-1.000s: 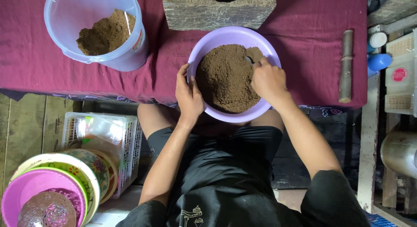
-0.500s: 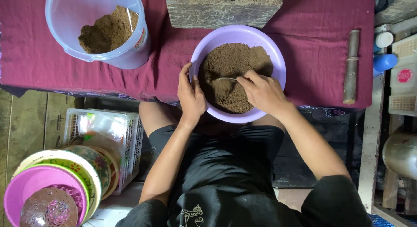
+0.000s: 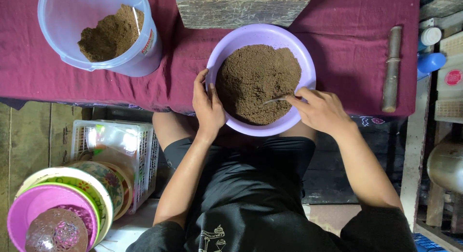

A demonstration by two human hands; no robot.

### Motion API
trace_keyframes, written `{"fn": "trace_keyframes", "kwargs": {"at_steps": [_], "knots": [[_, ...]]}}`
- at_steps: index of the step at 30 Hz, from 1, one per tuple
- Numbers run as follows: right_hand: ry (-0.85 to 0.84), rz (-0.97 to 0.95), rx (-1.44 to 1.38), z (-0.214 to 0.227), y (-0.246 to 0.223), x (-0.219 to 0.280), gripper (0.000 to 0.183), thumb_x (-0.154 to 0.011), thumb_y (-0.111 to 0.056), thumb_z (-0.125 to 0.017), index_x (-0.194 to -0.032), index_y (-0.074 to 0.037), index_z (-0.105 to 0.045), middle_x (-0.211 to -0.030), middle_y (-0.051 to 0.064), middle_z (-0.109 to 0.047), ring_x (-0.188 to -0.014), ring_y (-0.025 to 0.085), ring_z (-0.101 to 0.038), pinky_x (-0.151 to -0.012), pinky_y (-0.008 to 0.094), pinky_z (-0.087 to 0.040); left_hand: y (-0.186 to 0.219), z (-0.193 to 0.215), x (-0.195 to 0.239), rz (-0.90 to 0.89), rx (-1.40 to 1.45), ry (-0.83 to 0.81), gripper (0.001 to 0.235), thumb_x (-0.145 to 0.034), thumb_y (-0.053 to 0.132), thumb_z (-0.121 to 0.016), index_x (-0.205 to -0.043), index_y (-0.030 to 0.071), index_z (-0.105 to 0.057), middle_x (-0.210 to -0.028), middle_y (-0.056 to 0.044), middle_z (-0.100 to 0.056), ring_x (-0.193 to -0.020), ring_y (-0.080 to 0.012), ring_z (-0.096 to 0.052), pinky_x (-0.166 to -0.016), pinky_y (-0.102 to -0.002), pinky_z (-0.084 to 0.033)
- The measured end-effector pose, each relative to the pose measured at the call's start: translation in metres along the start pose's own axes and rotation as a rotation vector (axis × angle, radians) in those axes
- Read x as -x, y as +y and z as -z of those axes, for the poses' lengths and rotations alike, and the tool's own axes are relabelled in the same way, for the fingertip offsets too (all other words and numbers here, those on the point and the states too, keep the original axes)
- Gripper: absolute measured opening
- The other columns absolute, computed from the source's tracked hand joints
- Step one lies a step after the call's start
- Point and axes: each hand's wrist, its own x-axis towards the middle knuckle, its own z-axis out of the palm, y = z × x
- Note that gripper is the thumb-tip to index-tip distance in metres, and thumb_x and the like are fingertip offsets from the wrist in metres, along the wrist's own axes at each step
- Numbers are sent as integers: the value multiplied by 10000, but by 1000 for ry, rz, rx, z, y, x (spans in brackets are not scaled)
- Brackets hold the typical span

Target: The person scoops a brown powder from a plastic container into a purple bowl using a spoon. They then mix the powder in the bowl with the spoon and occasionally use their hand to break up clumps.

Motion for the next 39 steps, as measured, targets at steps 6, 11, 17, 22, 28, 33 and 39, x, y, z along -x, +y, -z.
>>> {"fn": "trace_keyframes", "kwargs": {"at_steps": [6, 11, 17, 22, 28, 33, 39], "knots": [[-190, -157, -16, -18, -1, -41, 238, -937, -65, -595, -1083, -156, -760, -1037, 64, -635, -589, 217, -676, -521, 341, -565, 1, 0, -1, -13, -11, -8, 338, -1059, -12, -454, -1391, 40, -491, -1328, -202, -581, -1314, -452, -532, -1101, -568, -417], [-155, -260, 56, -39, 9, -52, 210, -911, -54, -624, -1066, -107, -755, -1009, 76, -626, -519, 232, -668, -458, 348, -541, 0, 0, 0, -12, -17, 1, 339, -1057, -11, -460, -1390, 45, -494, -1327, -199, -586, -1314, -449, -532, -1097, -571, -420], [-109, -431, 245, -13, 13, -38, 179, -930, -79, -627, -1059, -49, -748, -999, 118, -642, -507, 275, -678, -462, 413, -555, 3, 0, -1, 3, -7, 4, 329, -1058, -9, -461, -1381, 43, -501, -1318, -203, -588, -1312, -451, -533, -1096, -573, -420], [-218, -520, 346, -21, 6, -20, 196, -872, -128, -626, -1006, -45, -743, -944, 122, -639, -559, 377, -709, -495, 504, -584, 5, 0, -1, 11, 28, 14, 324, -1061, -10, -460, -1376, 51, -510, -1308, -198, -593, -1311, -442, -538, -1095, -563, -427], [-569, -582, 127, -41, -15, -20, 293, -800, -221, -619, -986, -71, -788, -985, 153, -732, -672, 440, -739, -581, 566, -593, 6, 0, -1, 11, 12, 23, 317, -1065, 2, -460, -1371, 61, -516, -1309, -189, -602, -1301, -432, -551, -1092, -557, -436], [-667, -572, -24, -69, -36, -36, 309, -849, -302, -576, -918, -114, -811, -990, 118, -784, -814, 428, -764, -707, 532, -603, 5, -1, 0, 20, 16, 30, 319, -1065, -8, -457, -1371, 58, -519, -1301, -191, -602, -1309, -435, -542, -1098, -562, -422], [-594, -580, -345, -24, -35, -86, 294, -954, -160, -543, -1039, -55, -804, -861, 195, -760, -773, 445, -749, -704, 530, -583, 6, 0, 0, 22, 10, 25, 312, -1062, -5, -464, -1365, 48, -521, -1301, -201, -603, -1307, -444, -543, -1099, -570, -418]]}}
